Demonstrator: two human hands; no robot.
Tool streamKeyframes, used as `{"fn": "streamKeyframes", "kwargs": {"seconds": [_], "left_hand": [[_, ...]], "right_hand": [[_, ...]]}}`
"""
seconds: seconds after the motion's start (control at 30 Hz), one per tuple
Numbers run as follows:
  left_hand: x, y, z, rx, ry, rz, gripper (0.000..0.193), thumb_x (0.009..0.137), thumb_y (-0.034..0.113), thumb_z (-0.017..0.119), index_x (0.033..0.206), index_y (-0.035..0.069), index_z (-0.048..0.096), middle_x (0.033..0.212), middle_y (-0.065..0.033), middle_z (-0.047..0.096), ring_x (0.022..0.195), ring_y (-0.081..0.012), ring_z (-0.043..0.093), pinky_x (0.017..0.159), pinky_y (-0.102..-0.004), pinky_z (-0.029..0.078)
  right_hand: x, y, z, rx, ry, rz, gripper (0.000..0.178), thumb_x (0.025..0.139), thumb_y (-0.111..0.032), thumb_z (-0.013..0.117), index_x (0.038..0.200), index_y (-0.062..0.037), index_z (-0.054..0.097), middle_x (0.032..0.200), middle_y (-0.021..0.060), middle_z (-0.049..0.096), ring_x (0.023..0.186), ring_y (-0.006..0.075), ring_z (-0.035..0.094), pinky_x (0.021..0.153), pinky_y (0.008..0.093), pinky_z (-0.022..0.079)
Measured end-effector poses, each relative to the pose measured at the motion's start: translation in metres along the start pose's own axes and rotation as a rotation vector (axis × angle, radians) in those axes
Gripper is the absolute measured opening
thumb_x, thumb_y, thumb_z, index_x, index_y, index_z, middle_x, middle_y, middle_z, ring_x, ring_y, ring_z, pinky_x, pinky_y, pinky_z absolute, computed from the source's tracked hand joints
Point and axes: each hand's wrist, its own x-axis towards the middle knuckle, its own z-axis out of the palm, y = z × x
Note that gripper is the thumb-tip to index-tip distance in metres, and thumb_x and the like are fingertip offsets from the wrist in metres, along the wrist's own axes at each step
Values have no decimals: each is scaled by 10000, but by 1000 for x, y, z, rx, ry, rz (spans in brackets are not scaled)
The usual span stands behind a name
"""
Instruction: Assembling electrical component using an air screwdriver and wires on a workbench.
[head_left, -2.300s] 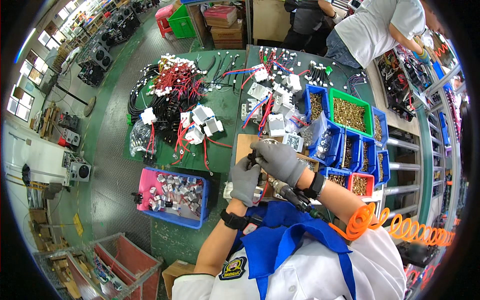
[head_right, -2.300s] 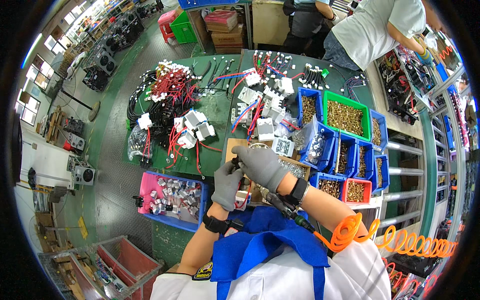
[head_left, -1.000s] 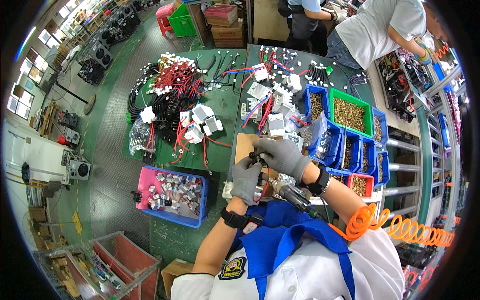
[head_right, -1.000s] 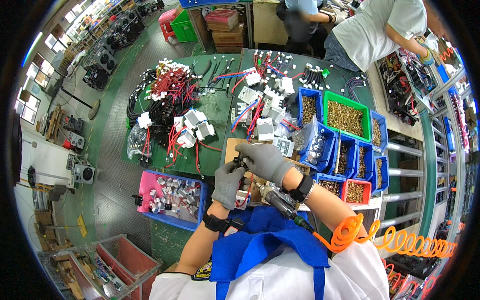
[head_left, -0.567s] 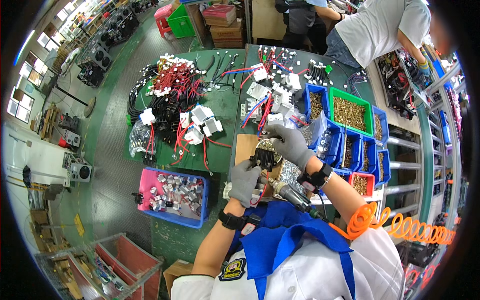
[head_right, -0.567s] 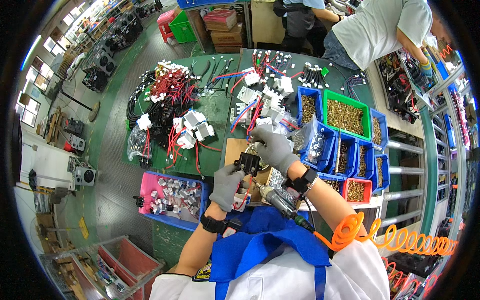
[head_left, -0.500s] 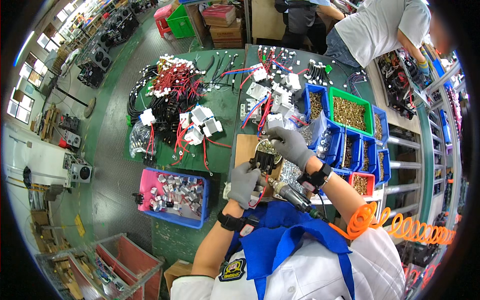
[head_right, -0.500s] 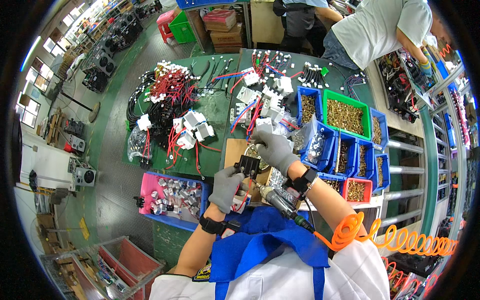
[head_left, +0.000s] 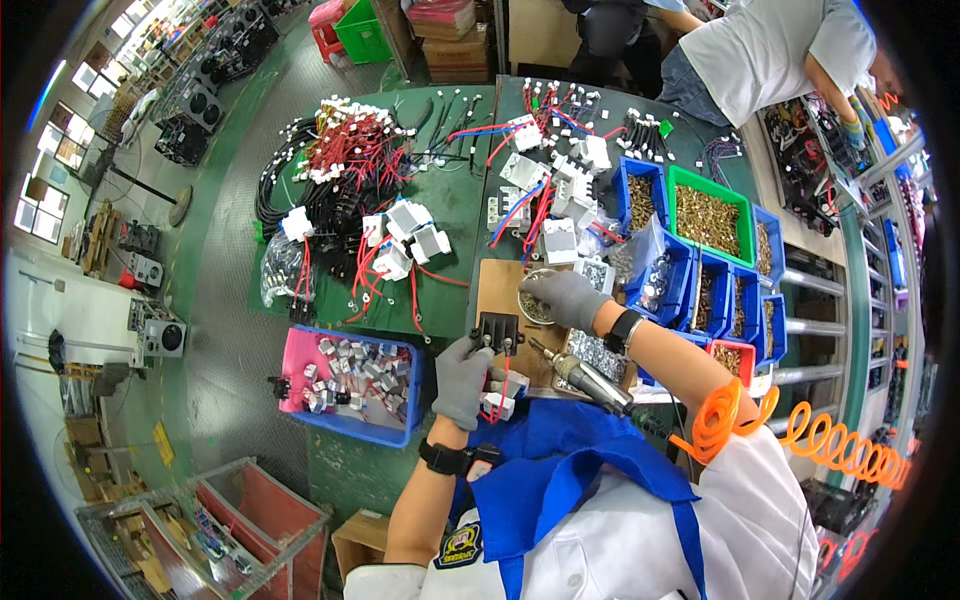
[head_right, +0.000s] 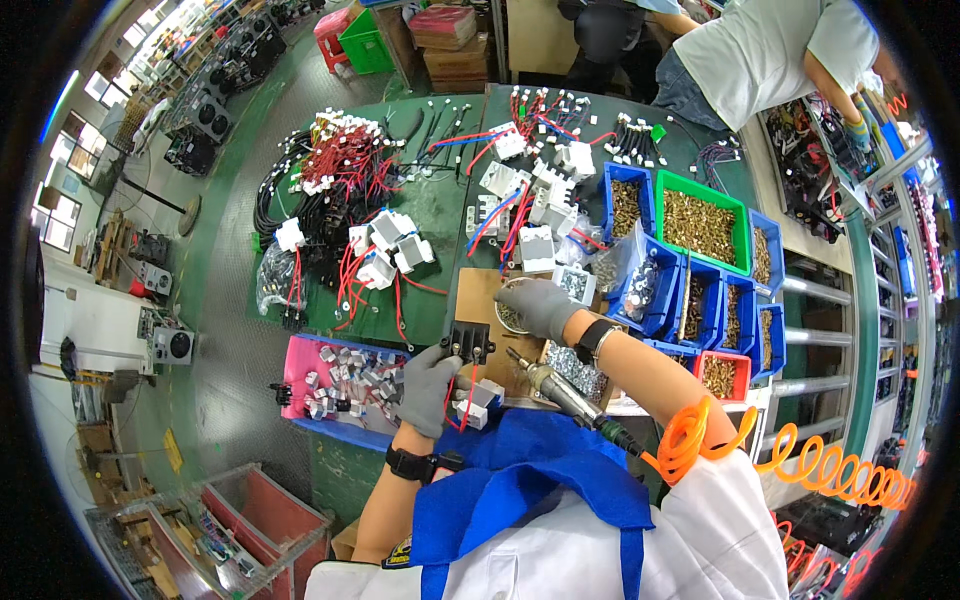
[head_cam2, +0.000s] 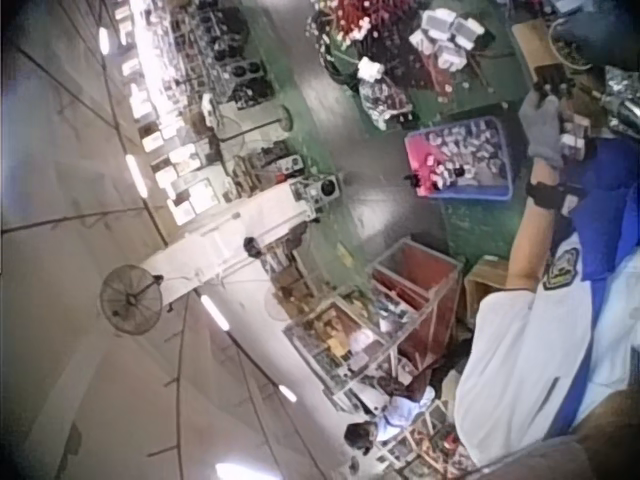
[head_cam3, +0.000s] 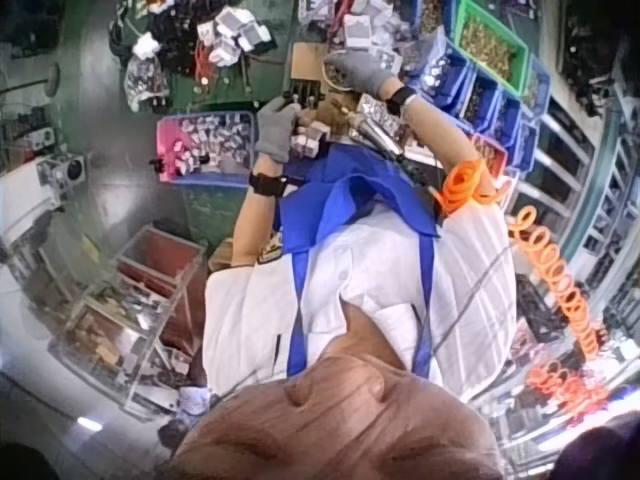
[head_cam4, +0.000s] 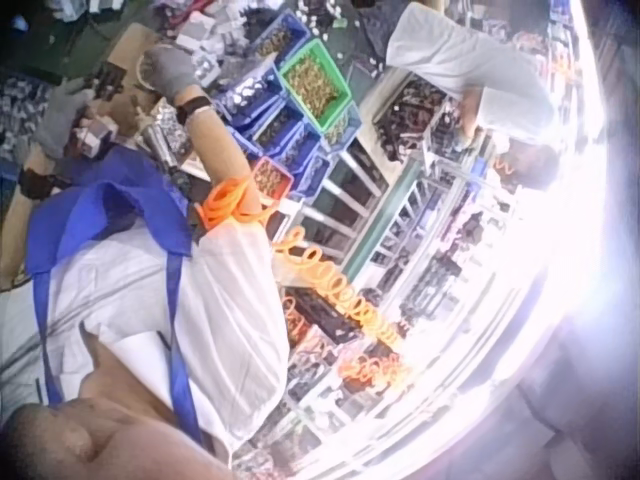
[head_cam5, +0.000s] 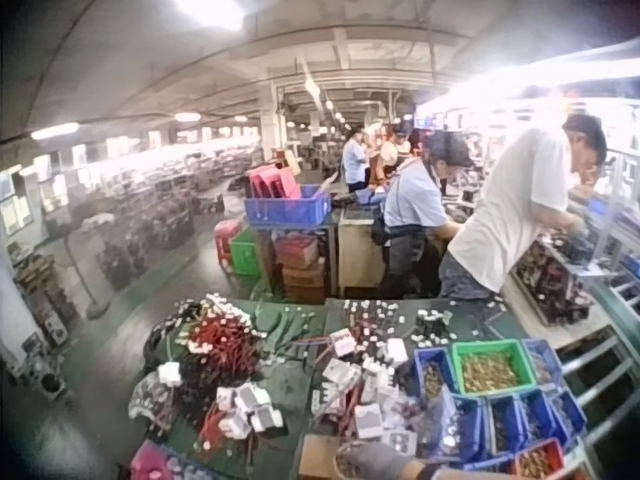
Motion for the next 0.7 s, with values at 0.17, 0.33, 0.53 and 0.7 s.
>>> {"fn": "streamKeyframes", "kwargs": {"seconds": [0.17,0.33,0.53,0.7], "left_hand": [[0,2,-1,-23,6,1,153,841,65,520,950,-3,603,655,-48,568,500,-102,545,428,-224,438],[2,3,-3,-63,-50,-4,135,843,24,505,941,5,596,636,-70,579,451,-120,541,384,-250,428],[6,-1,-2,-54,-46,-23,99,844,35,516,909,14,588,621,-81,586,450,-123,549,381,-249,430],[8,-1,2,-30,-12,-11,63,842,37,524,875,20,574,611,-80,581,452,-127,555,377,-248,428]], "right_hand": [[1,-1,1,-94,-50,-147,531,733,0,603,1236,-145,515,1132,143,585,1025,327,587,882,392,482],[1,5,5,-83,-17,-182,521,730,-3,600,1224,-139,508,1077,146,590,1003,334,593,857,397,494],[9,9,18,-157,-3,-262,444,753,-24,567,1175,-156,528,967,146,611,917,340,625,768,414,524],[9,10,12,-194,-9,-255,404,774,-76,554,1171,-152,546,917,147,638,881,332,639,735,424,526]]}}
